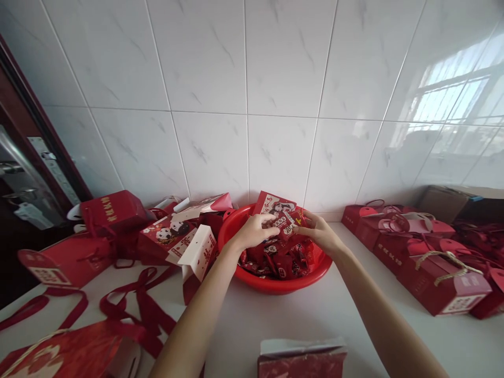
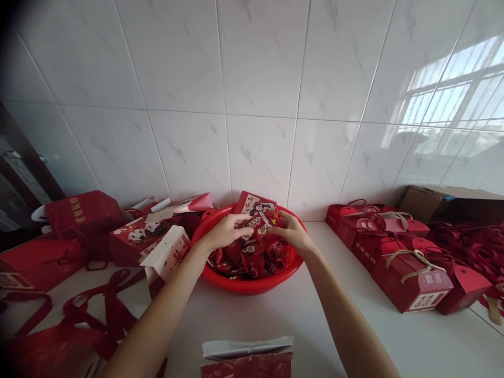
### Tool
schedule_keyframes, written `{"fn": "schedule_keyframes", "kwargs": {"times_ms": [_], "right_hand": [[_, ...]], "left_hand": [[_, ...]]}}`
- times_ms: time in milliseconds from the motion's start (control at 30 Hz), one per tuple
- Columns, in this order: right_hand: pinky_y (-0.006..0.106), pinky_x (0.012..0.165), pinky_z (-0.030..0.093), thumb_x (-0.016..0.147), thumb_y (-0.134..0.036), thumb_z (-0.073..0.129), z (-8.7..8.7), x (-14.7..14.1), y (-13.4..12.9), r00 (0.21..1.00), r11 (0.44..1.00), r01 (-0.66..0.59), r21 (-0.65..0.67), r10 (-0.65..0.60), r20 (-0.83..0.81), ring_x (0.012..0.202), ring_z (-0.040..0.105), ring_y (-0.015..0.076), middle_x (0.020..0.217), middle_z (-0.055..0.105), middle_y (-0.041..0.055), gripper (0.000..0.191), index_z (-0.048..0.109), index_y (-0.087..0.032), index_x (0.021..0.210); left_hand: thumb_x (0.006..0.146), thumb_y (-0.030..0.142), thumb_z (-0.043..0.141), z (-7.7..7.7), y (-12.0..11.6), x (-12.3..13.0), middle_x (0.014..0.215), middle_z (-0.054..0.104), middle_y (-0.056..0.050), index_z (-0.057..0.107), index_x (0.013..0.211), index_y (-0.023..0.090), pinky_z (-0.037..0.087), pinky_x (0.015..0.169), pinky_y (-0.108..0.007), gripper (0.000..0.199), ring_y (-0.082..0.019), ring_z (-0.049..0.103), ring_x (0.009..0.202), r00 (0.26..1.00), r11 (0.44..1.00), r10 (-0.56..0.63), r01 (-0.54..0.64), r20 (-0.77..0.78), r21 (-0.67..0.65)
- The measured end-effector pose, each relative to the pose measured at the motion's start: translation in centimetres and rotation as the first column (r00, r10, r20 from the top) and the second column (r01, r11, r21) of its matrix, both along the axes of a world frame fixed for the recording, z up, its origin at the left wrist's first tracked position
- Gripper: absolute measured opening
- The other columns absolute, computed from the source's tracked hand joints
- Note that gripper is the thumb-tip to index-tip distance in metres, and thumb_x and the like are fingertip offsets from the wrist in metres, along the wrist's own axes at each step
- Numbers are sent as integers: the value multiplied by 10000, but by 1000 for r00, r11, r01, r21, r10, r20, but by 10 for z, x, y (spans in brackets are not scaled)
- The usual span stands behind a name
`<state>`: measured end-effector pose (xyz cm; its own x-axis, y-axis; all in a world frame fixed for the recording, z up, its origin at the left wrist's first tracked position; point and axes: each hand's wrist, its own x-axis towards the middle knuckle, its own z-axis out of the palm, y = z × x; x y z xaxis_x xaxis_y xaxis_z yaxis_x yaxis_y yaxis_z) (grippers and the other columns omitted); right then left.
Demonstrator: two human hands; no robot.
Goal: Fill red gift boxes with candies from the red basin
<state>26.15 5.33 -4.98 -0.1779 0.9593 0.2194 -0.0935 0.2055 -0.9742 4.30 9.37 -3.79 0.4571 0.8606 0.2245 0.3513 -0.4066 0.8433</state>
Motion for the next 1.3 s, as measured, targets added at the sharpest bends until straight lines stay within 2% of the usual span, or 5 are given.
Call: {"fn": "schedule_keyframes", "kwargs": {"times_ms": [233, 800, 1033, 1133, 1300], "right_hand": [[451, 844, 608, 684, -368, 844, 0, -1, 1, 997, 999, 54, 8, -54, 55, 944, 731, 285, 1058, 766, 69, 459, 694, -211, 1088], [453, 836, 620, 671, -353, 852, 4, -4, -2, 999, 999, 32, 3, -32, 26, 926, 740, 284, 1036, 776, 62, 468, 703, -210, 1091], [457, 821, 622, 642, -334, 850, 7, -8, -4, 995, 996, 94, -9, -94, -12, 891, 744, 297, 993, 786, 70, 433, 741, -198, 1038], [450, 809, 621, 634, -325, 855, 6, -7, -3, 995, 995, 97, -5, -97, -22, 881, 745, 299, 1000, 787, 81, 428, 746, -194, 1026], [464, 837, 617, 627, -358, 872, 5, -7, -1, 996, 996, 88, 10, -88, -20, 896, 746, 296, 1014, 786, 77, 453, 743, -201, 1032]], "left_hand": [[729, 273, 782, -1, -1, -1, 1275, 705, -96, 705, 1198, 185, 479, 1058, -386, 482, -303, 622, 1228, 999, 999, -31, 31, -9, -8], [779, 275, 708, -1, 0, 0, 1259, 710, -92, 676, 1239, 178, 502, 1008, -364, 471, -281, 659, 1159, 1000, 1000, 4, -5, 27, 8], [745, 180, 692, -6, 9, -3, 1230, 724, -85, 718, 1126, 187, 487, 1022, -360, 383, -284, 642, 1186, 975, 968, 218, -222, 42, 114], [704, 93, 650, -6, 11, -5, 1181, 742, -63, 728, 1069, 202, 473, 1032, -338, 389, -260, 646, 1177, 968, 958, 251, -251, 14, 138], [768, 247, 679, -3, 4, -2, 1058, 771, -36, 739, 998, 217, 524, 887, -286, 240, -233, 698, 1024, 989, 986, 142, -144, 36, 87]]}}
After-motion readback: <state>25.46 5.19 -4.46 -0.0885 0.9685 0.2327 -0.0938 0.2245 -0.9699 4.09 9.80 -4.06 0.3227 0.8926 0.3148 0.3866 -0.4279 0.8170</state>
